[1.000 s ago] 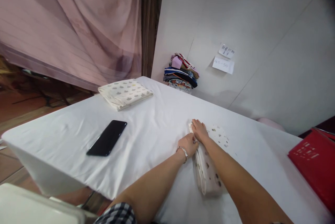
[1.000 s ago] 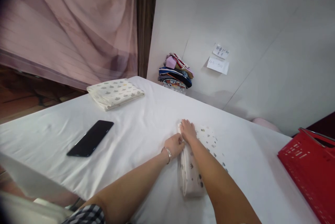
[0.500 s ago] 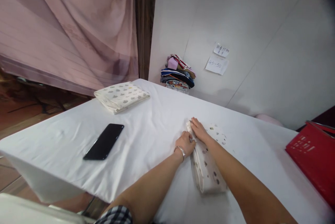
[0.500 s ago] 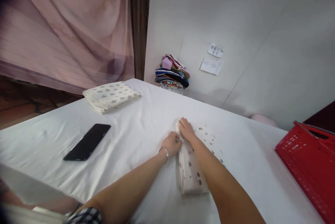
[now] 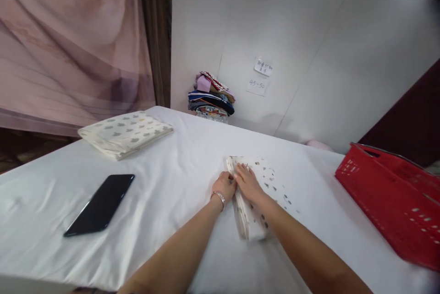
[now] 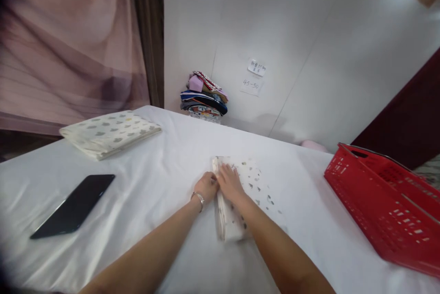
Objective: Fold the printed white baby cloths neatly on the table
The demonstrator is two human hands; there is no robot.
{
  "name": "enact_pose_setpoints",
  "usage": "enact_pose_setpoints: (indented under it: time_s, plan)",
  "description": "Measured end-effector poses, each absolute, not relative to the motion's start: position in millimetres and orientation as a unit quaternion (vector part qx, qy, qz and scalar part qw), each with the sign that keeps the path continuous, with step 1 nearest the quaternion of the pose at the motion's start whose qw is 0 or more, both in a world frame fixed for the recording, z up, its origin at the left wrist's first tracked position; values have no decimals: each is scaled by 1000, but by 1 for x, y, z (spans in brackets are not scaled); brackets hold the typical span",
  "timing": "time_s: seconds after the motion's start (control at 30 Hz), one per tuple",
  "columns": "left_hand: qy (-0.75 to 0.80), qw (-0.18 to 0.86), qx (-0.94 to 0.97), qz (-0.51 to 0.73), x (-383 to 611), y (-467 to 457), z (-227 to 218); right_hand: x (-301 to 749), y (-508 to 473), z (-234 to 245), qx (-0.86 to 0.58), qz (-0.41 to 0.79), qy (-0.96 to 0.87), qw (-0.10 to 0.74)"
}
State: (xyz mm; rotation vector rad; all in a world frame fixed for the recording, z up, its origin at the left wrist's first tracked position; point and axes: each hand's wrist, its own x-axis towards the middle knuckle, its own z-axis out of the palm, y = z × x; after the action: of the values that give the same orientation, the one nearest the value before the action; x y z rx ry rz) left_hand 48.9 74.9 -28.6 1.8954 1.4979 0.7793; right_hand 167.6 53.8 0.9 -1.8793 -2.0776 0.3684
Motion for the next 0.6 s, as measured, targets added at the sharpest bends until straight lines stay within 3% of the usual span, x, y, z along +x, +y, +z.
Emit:
enact_pose_setpoints:
  time_s: [0.43, 0.6]
  plan:
    - [551, 316, 715, 293, 45, 75, -28, 137, -34, -3, -628, 141, -753, 137]
    - [558, 333, 702, 293, 44, 74, -26, 130, -74, 7, -545, 222, -801, 112]
